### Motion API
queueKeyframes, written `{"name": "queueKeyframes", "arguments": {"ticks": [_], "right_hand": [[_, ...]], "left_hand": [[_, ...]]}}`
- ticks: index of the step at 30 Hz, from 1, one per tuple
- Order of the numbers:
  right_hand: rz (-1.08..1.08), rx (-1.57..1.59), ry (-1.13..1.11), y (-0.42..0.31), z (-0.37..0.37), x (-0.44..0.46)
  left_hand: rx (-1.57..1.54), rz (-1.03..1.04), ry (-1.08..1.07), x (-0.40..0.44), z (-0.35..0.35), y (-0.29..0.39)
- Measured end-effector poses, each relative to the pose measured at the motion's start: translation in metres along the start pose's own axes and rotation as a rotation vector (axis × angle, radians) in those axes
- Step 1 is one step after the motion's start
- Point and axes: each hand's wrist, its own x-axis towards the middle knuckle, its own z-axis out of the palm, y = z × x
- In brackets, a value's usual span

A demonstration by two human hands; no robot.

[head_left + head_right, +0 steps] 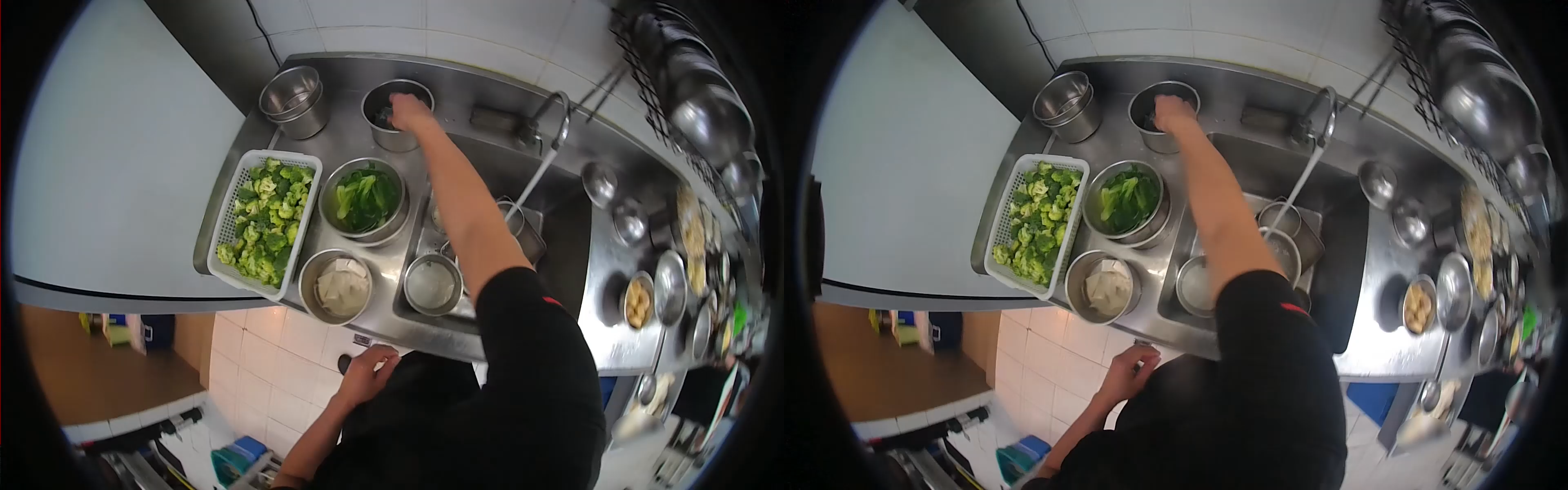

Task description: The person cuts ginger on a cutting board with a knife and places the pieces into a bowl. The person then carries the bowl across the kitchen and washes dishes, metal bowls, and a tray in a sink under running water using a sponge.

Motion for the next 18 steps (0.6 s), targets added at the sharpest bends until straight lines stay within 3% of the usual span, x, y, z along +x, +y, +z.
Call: {"name": "queueKeyframes", "arguments": {"ticks": [1, 4, 7, 9, 11, 13, 15, 17, 18], "right_hand": [[-0.098, -0.275, -0.181, 0.003, 0.011, 0.017], [-0.063, -0.265, -0.281, 0.005, 0.032, 0.047], [-0.163, -0.215, -0.164, 0.005, 0.007, 0.060], [-0.113, -0.201, -0.121, -0.002, -0.048, 0.039], [-0.040, 0.053, 0.096, 0.019, -0.085, -0.007], [0.053, 0.384, 0.013, 0.056, -0.125, -0.077], [0.279, 1.183, 0.009, 0.136, -0.059, -0.147], [0.641, 2.004, -0.180, 0.154, -0.050, -0.231], [0.741, 2.130, -0.229, 0.167, -0.035, -0.274]], "left_hand": [[0.000, -0.018, 0.027, 0.008, 0.014, 0.018], [-0.091, -0.011, 0.141, 0.032, 0.049, 0.047], [-0.115, -0.063, 0.156, 0.056, 0.071, 0.066], [-0.106, -0.087, 0.152, 0.080, 0.085, 0.069], [-0.135, -0.076, 0.140, 0.100, 0.111, 0.048], [-0.171, -0.091, 0.065, 0.143, 0.121, 0.049], [-0.144, -0.245, -0.053, 0.194, 0.135, 0.032], [0.096, -0.224, -0.081, 0.247, 0.175, -0.025], [0.163, -0.237, -0.038, 0.270, 0.205, -0.058]]}}
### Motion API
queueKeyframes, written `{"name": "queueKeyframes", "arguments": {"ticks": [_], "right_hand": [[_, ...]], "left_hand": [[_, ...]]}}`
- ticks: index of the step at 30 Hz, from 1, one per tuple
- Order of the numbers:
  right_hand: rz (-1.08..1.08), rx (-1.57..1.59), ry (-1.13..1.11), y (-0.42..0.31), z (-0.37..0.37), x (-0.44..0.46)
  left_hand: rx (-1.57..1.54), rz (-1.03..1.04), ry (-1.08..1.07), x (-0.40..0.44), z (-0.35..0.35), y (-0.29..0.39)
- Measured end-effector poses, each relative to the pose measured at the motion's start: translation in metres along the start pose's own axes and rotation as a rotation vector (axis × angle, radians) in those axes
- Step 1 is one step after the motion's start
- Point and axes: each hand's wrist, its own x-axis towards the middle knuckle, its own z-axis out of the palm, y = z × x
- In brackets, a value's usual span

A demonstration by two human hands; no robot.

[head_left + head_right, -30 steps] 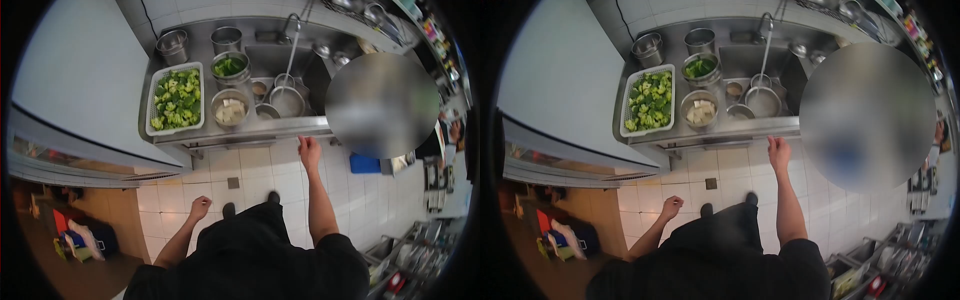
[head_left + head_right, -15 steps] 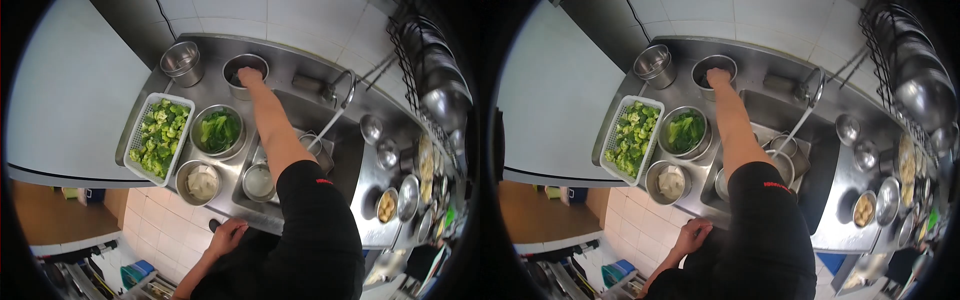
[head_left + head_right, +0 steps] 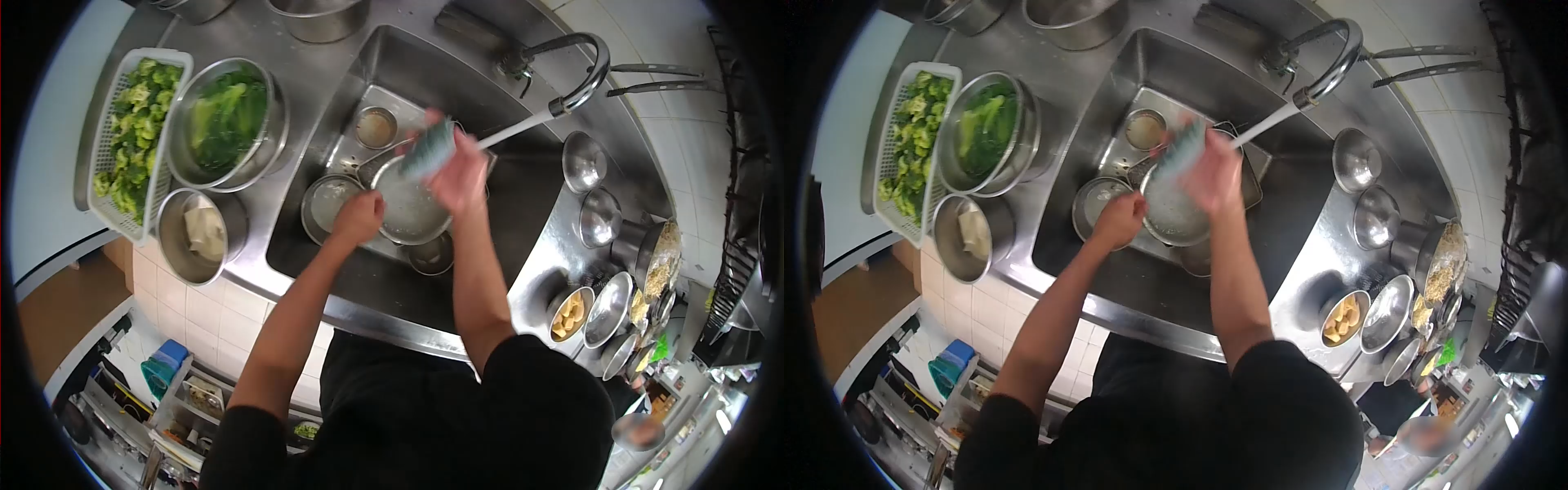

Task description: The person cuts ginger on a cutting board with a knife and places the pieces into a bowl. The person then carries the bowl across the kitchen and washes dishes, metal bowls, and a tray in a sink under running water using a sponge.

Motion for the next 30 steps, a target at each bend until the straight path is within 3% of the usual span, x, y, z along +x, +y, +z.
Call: {"name": "queueKeyframes", "arguments": {"ticks": [1, 3, 4, 6, 7, 9, 11, 13, 15, 16, 17, 19, 20, 21, 23, 25, 27, 28, 29, 30], "right_hand": [[0.135, 0.087, -0.087, 0.018, -0.046, -0.017], [0.261, 0.257, 0.016, 0.053, -0.107, -0.063], [0.325, 0.214, 0.071, 0.057, -0.117, -0.086], [0.386, 0.175, 0.132, 0.060, -0.127, -0.127], [0.376, 0.143, 0.223, 0.055, -0.124, -0.148], [0.382, 0.112, 0.327, 0.049, -0.140, -0.184], [0.235, -0.042, 0.490, 0.057, -0.181, -0.207], [0.164, -0.063, 0.474, 0.048, -0.164, -0.206], [0.069, 0.086, 0.494, 0.041, -0.144, -0.200], [0.043, 0.129, 0.442, 0.031, -0.122, -0.188], [0.023, 0.137, 0.425, 0.026, -0.114, -0.172], [-0.264, 0.157, 0.555, 0.014, -0.099, -0.125], [-0.469, -0.063, 0.726, 0.013, -0.101, -0.082], [-0.671, -0.285, 0.903, 0.014, -0.112, -0.030], [-0.635, -0.818, 0.859, 0.020, -0.149, 0.058], [-0.760, -0.936, 0.567, 0.076, -0.125, 0.083], [-0.635, -1.560, -0.093, 0.085, -0.128, 0.071], [-0.534, -1.791, -0.363, 0.066, -0.132, 0.050], [-0.552, -1.783, -0.327, 0.058, -0.135, 0.044], [-0.501, -1.716, -0.038, 0.045, -0.140, 0.042]], "left_hand": [[0.066, -0.009, 0.054, 0.033, 0.029, -0.019], [0.425, -0.057, 0.234, 0.074, 0.073, -0.032], [0.416, -0.066, 0.230, 0.091, 0.087, -0.039], [0.492, -0.375, -0.023, 0.122, 0.101, -0.049], [0.485, -0.379, -0.030, 0.133, 0.100, -0.047], [0.593, -0.018, -0.136, 0.139, 0.085, -0.033], [0.676, 0.300, -0.042, 0.135, 0.070, 0.016], [0.255, 0.145, 0.090, 0.122, 0.078, 0.071], [0.568, 0.502, 0.067, 0.113, 0.074, 0.093], [0.585, 0.517, 0.077, 0.110, 0.069, 0.095], [0.505, 0.422, 0.213, 0.108, 0.063, 0.098], [0.329, 0.247, 0.473, 0.108, 0.047, 0.104], [0.024, -0.044, 0.188, 0.099, 0.014, 0.120], [-0.139, -0.093, 0.161, 0.096, 0.001, 0.111], [-0.347, -0.145, 0.158, 0.090, -0.003, 0.111], [-0.378, -0.128, 0.168, 0.084, -0.003, 0.107], [-0.870, -0.505, 0.309, 0.091, -0.019, 0.074], [-0.953, -0.399, 0.225, 0.088, -0.028, 0.054], [-1.023, -0.300, 0.131, 0.079, -0.035, 0.036], [-0.882, -0.315, 0.075, 0.074, -0.034, 0.034]]}}
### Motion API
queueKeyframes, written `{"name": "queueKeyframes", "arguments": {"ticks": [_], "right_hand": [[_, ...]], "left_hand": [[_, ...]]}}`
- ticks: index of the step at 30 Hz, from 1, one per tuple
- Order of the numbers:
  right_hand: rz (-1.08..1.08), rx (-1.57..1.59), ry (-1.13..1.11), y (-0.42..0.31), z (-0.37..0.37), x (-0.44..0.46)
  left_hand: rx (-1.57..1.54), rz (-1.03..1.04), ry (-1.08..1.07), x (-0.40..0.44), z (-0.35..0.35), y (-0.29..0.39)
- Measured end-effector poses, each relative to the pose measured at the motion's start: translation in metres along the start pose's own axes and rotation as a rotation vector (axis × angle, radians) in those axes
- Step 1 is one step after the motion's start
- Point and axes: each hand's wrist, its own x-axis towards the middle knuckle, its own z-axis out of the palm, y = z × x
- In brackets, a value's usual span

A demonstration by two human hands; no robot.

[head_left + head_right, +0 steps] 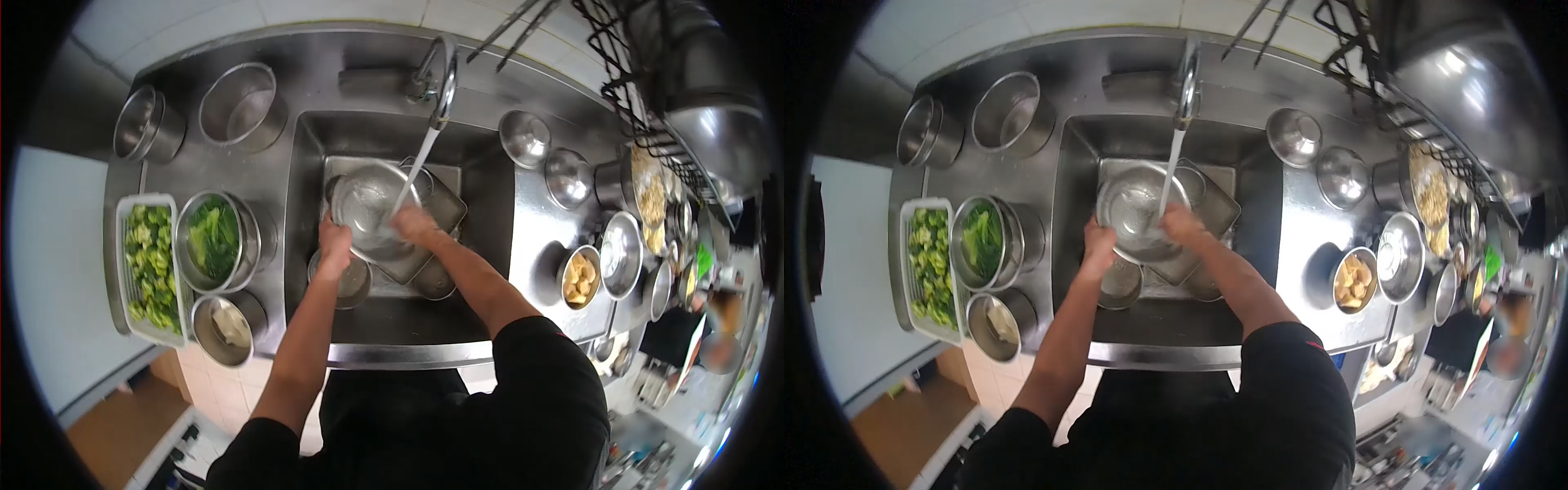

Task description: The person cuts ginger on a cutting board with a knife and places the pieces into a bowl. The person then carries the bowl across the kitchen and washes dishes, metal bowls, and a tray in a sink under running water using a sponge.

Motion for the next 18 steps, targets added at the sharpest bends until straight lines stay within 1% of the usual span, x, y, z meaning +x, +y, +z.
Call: {"name": "queueKeyframes", "arguments": {"ticks": [1, 2, 3, 5, 6, 7, 9, 10, 11, 13, 15, 16, 17, 18], "right_hand": [[0.221, 0.030, 0.134, 0.007, -0.012, 0.002], [0.442, 0.062, 0.268, 0.013, -0.020, 0.002], [0.455, 0.052, 0.288, 0.008, -0.010, 0.006], [0.004, 0.039, 0.201, -0.019, 0.033, 0.013], [0.126, 0.317, -0.057, -0.032, 0.037, -0.003], [0.129, 0.320, -0.039, -0.022, 0.026, -0.018], [-0.159, -0.191, -0.205, 0.009, 0.001, -0.049], [0.536, 0.025, 0.004, -0.036, -0.025, -0.037], [0.547, 0.026, 0.014, -0.038, -0.025, -0.024], [0.553, 0.316, 0.467, -0.043, -0.020, 0.006], [0.165, -0.063, 0.397, -0.044, 0.031, 0.014], [0.016, 0.100, 0.208, -0.048, 0.038, 0.002], [0.005, 0.102, 0.214, -0.039, 0.028, -0.005], [-0.049, 0.028, -0.011, -0.029, 0.012, -0.026]], "left_hand": [[0.140, -0.018, -0.021, -0.004, 0.007, -0.002], [0.223, -0.084, 0.005, -0.032, 0.027, 0.024], [0.228, -0.083, -0.021, -0.025, 0.030, 0.022], [0.133, -0.194, 0.007, -0.003, 0.019, 0.004], [0.090, -0.228, -0.082, 0.016, -0.002, 0.005], [0.005, -0.171, -0.090, 0.005, -0.010, 0.026], [0.079, -0.064, -0.099, 0.012, -0.019, 0.023], [0.090, -0.063, -0.111, 0.006, -0.016, 0.025], [0.139, -0.103, -0.156, -0.006, -0.005, 0.025], [0.189, -0.144, -0.214, -0.010, 0.009, 0.020], [0.239, -0.217, -0.095, 0.008, 0.011, 0.014], [0.134, -0.187, -0.217, 0.012, 0.000, 0.025], [0.052, -0.159, -0.169, 0.027, -0.015, 0.023], [0.035, -0.122, -0.194, 0.021, -0.022, 0.035]]}}
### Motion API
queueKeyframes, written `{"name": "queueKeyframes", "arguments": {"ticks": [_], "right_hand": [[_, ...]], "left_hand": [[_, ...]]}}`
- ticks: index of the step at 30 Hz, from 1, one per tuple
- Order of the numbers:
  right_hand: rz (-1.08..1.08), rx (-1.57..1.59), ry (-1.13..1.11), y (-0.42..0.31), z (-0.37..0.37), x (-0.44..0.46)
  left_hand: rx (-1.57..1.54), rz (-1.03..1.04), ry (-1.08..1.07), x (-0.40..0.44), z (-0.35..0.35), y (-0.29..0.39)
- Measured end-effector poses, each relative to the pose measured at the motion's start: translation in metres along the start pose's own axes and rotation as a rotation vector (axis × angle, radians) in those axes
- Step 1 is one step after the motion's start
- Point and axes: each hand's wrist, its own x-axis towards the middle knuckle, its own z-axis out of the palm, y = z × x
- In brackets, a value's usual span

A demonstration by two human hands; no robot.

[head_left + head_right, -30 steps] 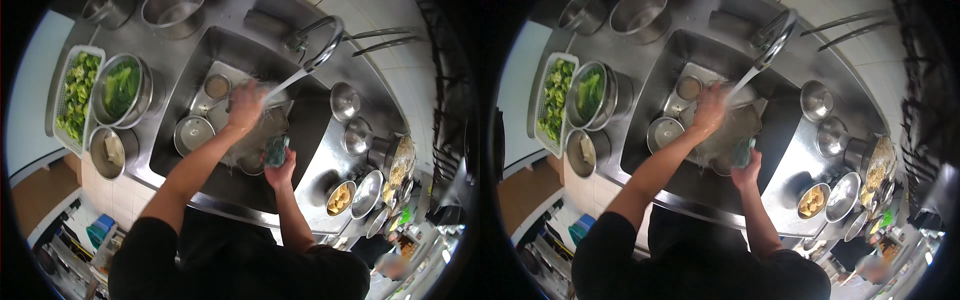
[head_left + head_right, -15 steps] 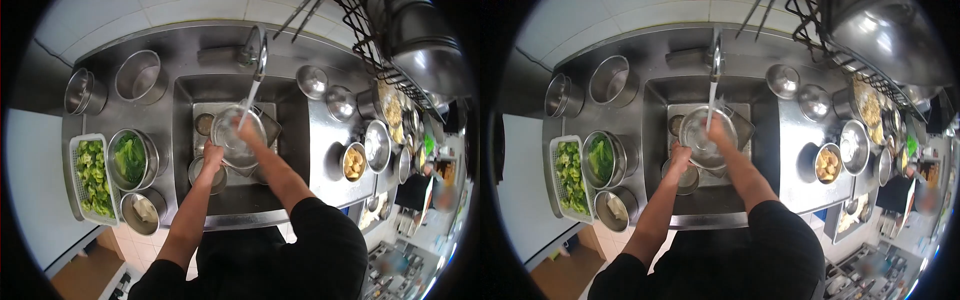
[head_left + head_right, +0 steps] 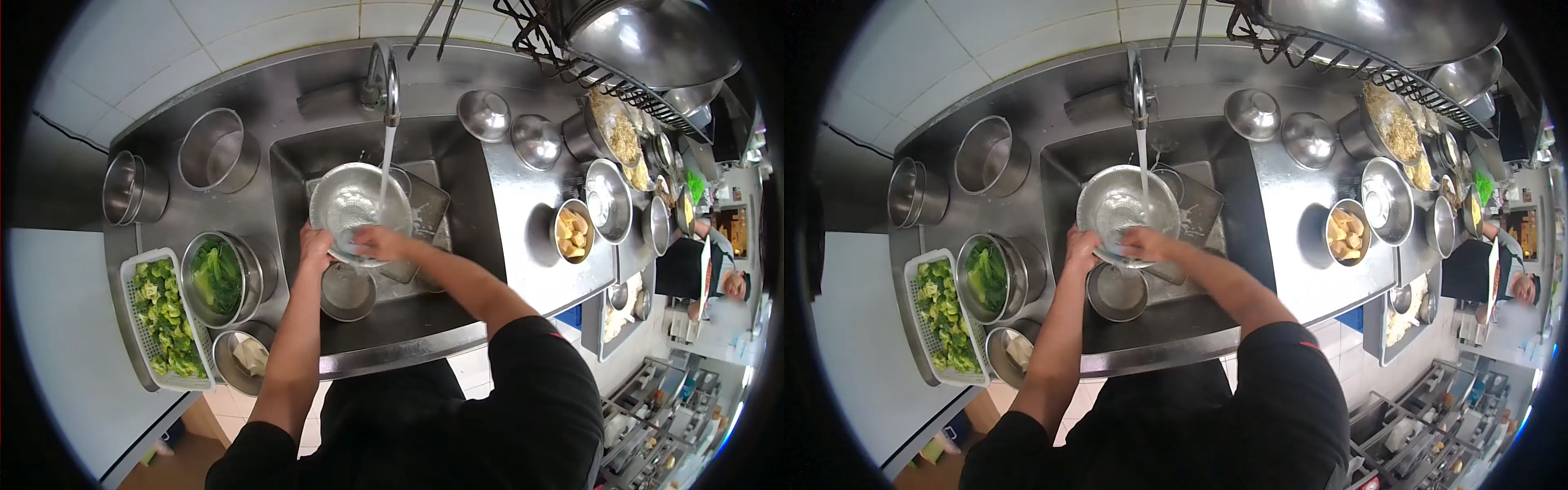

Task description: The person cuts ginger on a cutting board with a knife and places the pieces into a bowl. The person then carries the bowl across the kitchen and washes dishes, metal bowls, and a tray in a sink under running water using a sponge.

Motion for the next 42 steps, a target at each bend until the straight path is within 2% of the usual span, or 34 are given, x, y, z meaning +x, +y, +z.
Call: {"name": "queueKeyframes", "arguments": {"ticks": [1, 2, 3, 5, 6, 7, 8, 9, 11, 12, 13, 15, 16, 18, 19, 20, 21, 23, 24, 25, 27, 29, 31, 32, 33, 34, 35, 36, 37, 38, 40, 41, 42], "right_hand": [[-0.051, -0.070, -0.226, 0.011, -0.012, -0.017], [0.010, -0.436, -0.221, 0.044, -0.015, -0.021], [0.012, -0.431, -0.222, 0.042, -0.024, -0.012], [0.297, 0.136, 0.381, 0.025, -0.043, 0.021], [0.334, 0.523, 0.636, 0.018, -0.004, 0.036], [0.016, -0.114, 0.558, -0.011, 0.000, 0.032], [0.021, 0.017, 0.235, -0.024, -0.006, 0.023], [0.023, 0.145, -0.088, -0.028, -0.016, 0.014], [-0.193, -0.420, -0.186, 0.020, -0.033, -0.024], [-0.052, -0.633, -0.166, 0.030, -0.052, -0.024], [-0.052, -0.636, -0.163, 0.025, -0.067, -0.012], [0.016, -0.698, 0.189, 0.012, -0.088, 0.021], [0.018, -0.694, 0.186, 0.007, -0.095, 0.040], [-0.239, -0.723, 0.052, -0.001, -0.100, 0.065], [-0.241, -0.721, 0.050, 0.009, -0.100, 0.056], [-0.034, -0.592, 0.282, 0.017, -0.101, 0.044], [0.166, -0.450, 0.506, 0.027, -0.096, 0.035], [0.452, -0.449, 0.600, 0.044, -0.055, -0.008], [0.560, -0.416, 0.539, 0.046, -0.036, -0.030], [0.669, -0.380, 0.473, 0.043, -0.021, -0.052], [0.590, -0.282, 0.562, 0.001, -0.024, -0.088], [0.521, -0.181, 0.642, -0.040, -0.046, -0.090], [0.312, -0.171, 0.934, -0.054, -0.071, -0.052], [0.464, -0.146, 0.944, -0.044, -0.073, -0.030], [0.504, -0.116, 1.030, -0.028, -0.065, -0.004], [0.559, -0.191, 0.965, -0.003, -0.038, 0.016], [0.267, -0.154, 0.760, 0.029, -0.007, 0.025], [0.106, 0.066, 0.421, 0.009, -0.011, 0.017], [-0.064, 0.267, 0.073, -0.008, -0.026, 0.006], [-0.064, 0.261, 0.088, 0.017, -0.039, 0.000], [0.075, -0.459, -0.354, 0.078, -0.050, -0.009], [0.078, -0.457, -0.344, 0.063, -0.050, 0.000], [0.242, -0.284, 0.225, 0.035, -0.045, 0.014]], "left_hand": [[-0.011, 0.039, -0.026, -0.009, -0.003, 0.010], [0.074, 0.048, -0.003, -0.012, 0.002, 0.008], [0.158, 0.050, 0.016, -0.017, 0.011, -0.001], [0.220, -0.047, 0.038, -0.030, 0.041, -0.008], [0.192, -0.063, 0.024, -0.022, 0.047, -0.008], [0.166, -0.083, 0.015, -0.011, 0.044, -0.011], [0.080, -0.037, 0.060, 0.013, 0.026, -0.021], [0.127, -0.035, 0.031, 0.013, 0.016, -0.006], [0.260, 0.017, -0.173, 0.004, 0.005, 0.025], [0.408, -0.047, -0.133, -0.005, 0.012, 0.039], [0.408, -0.043, -0.136, -0.008, 0.021, 0.040], [0.501, -0.077, 0.001, -0.014, 0.046, 0.034], [0.598, -0.080, -0.070, -0.021, 0.063, 0.042], [0.691, -0.081, -0.088, -0.010, 0.064, 0.056], [0.782, -0.063, -0.106, -0.012, 0.065, 0.066], [0.742, 0.045, -0.043, -0.022, 0.063, 0.073], [0.744, 0.053, -0.032, -0.021, 0.056, 0.067], [0.593, 0.380, 0.183, -0.004, 0.041, 0.031], [0.587, 0.518, 0.215, -0.002, 0.041, 0.011], [0.581, 0.518, 0.207, -0.006, 0.046, -0.004], [0.037, 0.195, 0.312, -0.010, 0.055, -0.024], [0.050, 0.108, 0.269, -0.007, 0.054, -0.035], [0.134, 0.084, 0.109, -0.011, 0.063, -0.037], [0.155, 0.118, 0.042, -0.001, 0.062, -0.053], [0.159, 0.117, 0.037, -0.002, 0.066, -0.054], [0.141, 0.095, 0.000, -0.004, 0.073, -0.053], [0.128, 0.076, -0.037, -0.007, 0.076, -0.048], [0.011, 0.072, 0.102, -0.007, 0.072, -0.039], [0.017, 0.081, 0.093, -0.013, 0.067, -0.020], [-0.036, 0.112, 0.072, -0.023, 0.060, 0.004], [-0.034, 0.166, 0.024, -0.026, 0.047, 0.002], [0.079, 0.196, 0.071, -0.014, 0.048, -0.019], [0.209, 0.178, 0.058, -0.020, 0.061, -0.020]]}}
